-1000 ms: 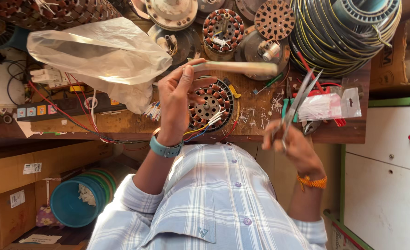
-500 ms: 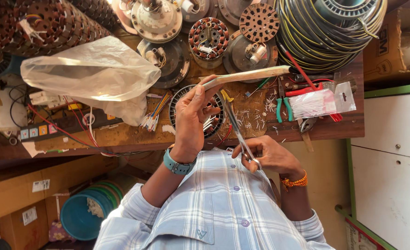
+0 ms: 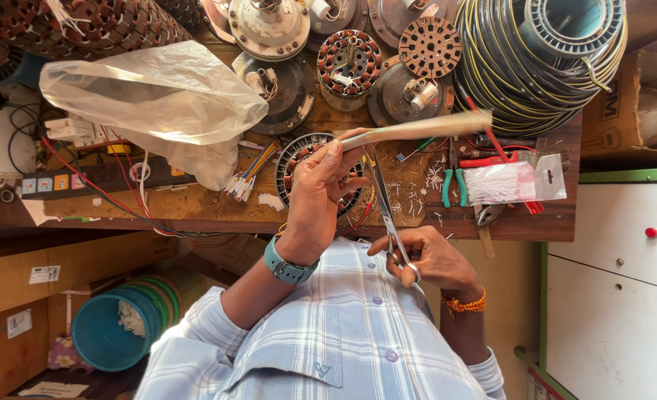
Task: The person works on a motor stator, stripping and twisting wires, then uses scissors to cut a wooden stick and applies a white tie to secure the wires.
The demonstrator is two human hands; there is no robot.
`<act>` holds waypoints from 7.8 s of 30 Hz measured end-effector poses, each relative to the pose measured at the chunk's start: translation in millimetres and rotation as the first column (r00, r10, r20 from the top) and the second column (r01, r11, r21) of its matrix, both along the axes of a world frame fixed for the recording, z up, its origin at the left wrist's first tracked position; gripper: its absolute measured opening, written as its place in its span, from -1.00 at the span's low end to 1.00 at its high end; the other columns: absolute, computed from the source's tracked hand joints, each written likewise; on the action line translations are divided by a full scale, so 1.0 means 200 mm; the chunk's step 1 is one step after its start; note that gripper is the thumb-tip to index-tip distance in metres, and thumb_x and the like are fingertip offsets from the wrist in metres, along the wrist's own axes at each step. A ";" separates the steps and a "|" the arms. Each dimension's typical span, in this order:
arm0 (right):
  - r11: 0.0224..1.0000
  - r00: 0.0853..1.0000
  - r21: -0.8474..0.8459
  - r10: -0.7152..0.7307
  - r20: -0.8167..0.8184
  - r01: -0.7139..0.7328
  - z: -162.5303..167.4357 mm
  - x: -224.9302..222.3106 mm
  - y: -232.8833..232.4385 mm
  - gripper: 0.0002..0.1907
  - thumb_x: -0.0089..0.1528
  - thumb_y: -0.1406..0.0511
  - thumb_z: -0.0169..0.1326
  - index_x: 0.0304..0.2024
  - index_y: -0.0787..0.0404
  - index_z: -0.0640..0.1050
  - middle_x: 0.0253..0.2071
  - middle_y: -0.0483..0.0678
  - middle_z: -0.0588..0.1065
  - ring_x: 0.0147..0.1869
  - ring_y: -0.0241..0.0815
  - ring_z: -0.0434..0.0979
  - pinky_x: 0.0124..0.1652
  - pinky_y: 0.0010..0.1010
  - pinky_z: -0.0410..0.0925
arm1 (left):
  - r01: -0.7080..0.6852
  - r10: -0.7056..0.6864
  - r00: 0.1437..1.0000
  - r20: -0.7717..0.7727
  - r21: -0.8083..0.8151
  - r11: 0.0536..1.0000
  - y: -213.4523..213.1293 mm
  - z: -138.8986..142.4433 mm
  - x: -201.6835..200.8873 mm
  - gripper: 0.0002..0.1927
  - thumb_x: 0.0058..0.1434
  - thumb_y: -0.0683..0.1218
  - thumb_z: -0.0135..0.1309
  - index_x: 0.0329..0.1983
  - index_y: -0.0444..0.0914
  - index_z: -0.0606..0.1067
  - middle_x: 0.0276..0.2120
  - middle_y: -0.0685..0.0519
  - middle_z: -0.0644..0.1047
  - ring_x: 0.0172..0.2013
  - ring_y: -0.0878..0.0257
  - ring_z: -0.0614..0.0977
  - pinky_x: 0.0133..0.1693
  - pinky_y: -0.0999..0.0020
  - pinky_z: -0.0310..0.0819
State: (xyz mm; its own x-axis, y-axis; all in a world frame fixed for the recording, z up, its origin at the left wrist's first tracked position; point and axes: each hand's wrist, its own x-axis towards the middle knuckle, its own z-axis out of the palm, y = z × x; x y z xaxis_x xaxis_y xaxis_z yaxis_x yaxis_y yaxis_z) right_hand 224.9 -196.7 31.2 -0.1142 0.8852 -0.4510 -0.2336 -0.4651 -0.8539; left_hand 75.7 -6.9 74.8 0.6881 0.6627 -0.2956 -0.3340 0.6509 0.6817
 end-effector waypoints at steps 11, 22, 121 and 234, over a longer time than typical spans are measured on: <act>0.989 0.966 0.028 -0.150 0.210 0.148 0.00 0.00 -0.05 -0.50 0.02 0.14 0.40 -0.15 0.40 0.72 -0.51 -0.27 0.45 -0.45 -0.51 0.34 -0.47 -0.63 0.17 | 0.084 -0.085 0.996 -0.006 -0.020 0.996 -0.02 0.06 -0.01 -0.58 0.47 0.04 -0.09 0.24 -0.28 0.49 0.10 0.00 0.61 0.12 0.30 0.61 -0.12 0.42 0.60; 0.979 0.975 0.157 -0.153 0.158 0.129 -0.03 -0.04 -0.03 -0.27 -0.14 -0.09 0.41 -0.21 0.38 0.68 -0.51 -0.23 0.48 -0.43 -0.46 0.45 -0.43 -0.61 0.28 | 0.115 -0.093 0.987 -0.129 0.176 0.978 -0.03 0.12 -0.03 -0.56 0.44 0.08 -0.09 0.18 -0.28 0.55 0.05 0.01 0.64 0.11 0.29 0.66 -0.21 0.44 0.62; 0.930 0.826 0.283 0.036 0.563 -0.233 -0.18 -0.06 0.71 -0.16 0.13 0.46 0.31 0.43 0.27 0.27 -0.13 -0.05 0.65 -0.02 -0.38 0.64 -0.02 -0.50 0.50 | 0.575 0.839 0.460 -0.292 0.818 -0.031 -0.31 -0.43 -0.35 -0.63 0.23 -0.16 0.22 0.11 -0.21 0.52 0.08 0.03 0.42 0.22 0.09 0.37 0.16 0.14 0.26; 0.691 0.646 0.508 -0.077 0.759 -0.515 -0.27 0.05 0.64 -0.77 0.16 0.39 0.35 -0.12 0.18 0.69 0.01 -0.09 0.62 0.06 -0.15 0.55 0.07 -0.33 0.43 | 0.261 0.761 0.569 -0.313 0.946 0.194 -0.32 -0.59 -0.26 -0.33 0.28 -0.08 0.33 0.39 -0.16 0.30 -0.11 0.17 0.68 -0.01 0.18 0.52 0.11 0.23 0.41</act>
